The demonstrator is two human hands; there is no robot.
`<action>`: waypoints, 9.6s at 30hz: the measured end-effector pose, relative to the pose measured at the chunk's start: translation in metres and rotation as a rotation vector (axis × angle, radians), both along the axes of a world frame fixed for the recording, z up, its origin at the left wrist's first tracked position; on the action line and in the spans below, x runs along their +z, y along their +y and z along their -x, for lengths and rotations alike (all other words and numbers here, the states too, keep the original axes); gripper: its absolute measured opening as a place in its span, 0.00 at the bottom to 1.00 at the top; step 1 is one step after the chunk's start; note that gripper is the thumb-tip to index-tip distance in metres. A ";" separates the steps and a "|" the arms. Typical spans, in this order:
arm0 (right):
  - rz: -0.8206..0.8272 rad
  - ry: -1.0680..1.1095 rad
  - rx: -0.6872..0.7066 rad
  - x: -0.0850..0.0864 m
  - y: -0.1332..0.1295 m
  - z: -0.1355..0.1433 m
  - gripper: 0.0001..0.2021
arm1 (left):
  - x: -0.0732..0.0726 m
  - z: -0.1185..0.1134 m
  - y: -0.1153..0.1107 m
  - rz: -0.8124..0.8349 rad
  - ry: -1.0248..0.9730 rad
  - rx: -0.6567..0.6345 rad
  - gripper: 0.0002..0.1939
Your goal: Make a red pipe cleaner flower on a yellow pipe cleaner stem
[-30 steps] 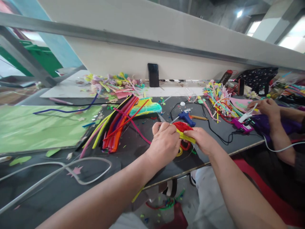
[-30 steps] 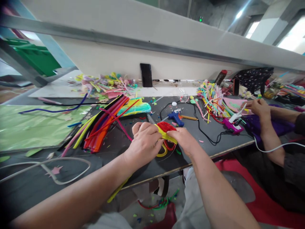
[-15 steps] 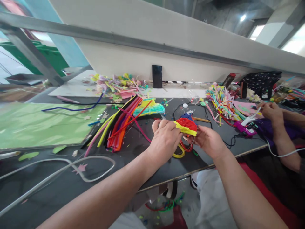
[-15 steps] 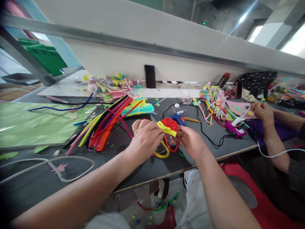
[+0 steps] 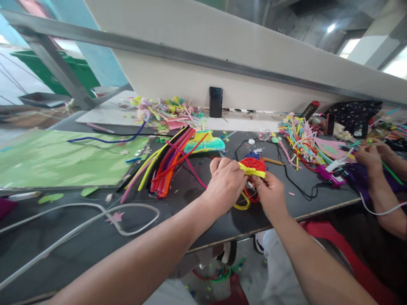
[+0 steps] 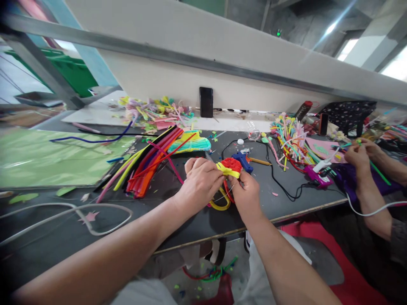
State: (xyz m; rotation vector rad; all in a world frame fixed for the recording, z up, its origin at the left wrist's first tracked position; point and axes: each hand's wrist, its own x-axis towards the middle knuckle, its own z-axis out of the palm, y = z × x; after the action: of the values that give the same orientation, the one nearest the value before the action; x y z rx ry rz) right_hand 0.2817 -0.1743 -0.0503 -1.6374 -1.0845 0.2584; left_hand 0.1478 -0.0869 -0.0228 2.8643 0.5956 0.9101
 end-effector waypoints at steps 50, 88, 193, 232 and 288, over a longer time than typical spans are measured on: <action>-0.098 0.629 0.273 0.010 0.002 -0.020 0.13 | -0.010 -0.004 -0.001 -0.067 -0.048 0.071 0.11; 0.173 0.587 0.390 0.013 0.001 -0.027 0.11 | -0.013 -0.005 0.027 1.563 -0.258 -0.270 0.18; 0.152 0.650 0.270 0.022 -0.006 -0.045 0.15 | -0.018 -0.002 0.045 1.585 -0.420 -0.247 0.19; 0.075 0.837 0.257 0.014 0.003 -0.050 0.15 | -0.021 -0.004 0.038 1.671 -0.342 -0.228 0.15; 0.235 0.776 0.317 0.007 -0.005 -0.022 0.16 | -0.023 -0.004 0.049 1.690 -0.813 -0.239 0.12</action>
State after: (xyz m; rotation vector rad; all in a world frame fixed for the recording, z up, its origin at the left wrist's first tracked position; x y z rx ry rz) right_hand 0.3035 -0.1793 -0.0436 -1.3543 -0.7098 1.1598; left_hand 0.1523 -0.0380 -0.0459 0.9342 0.4711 0.7608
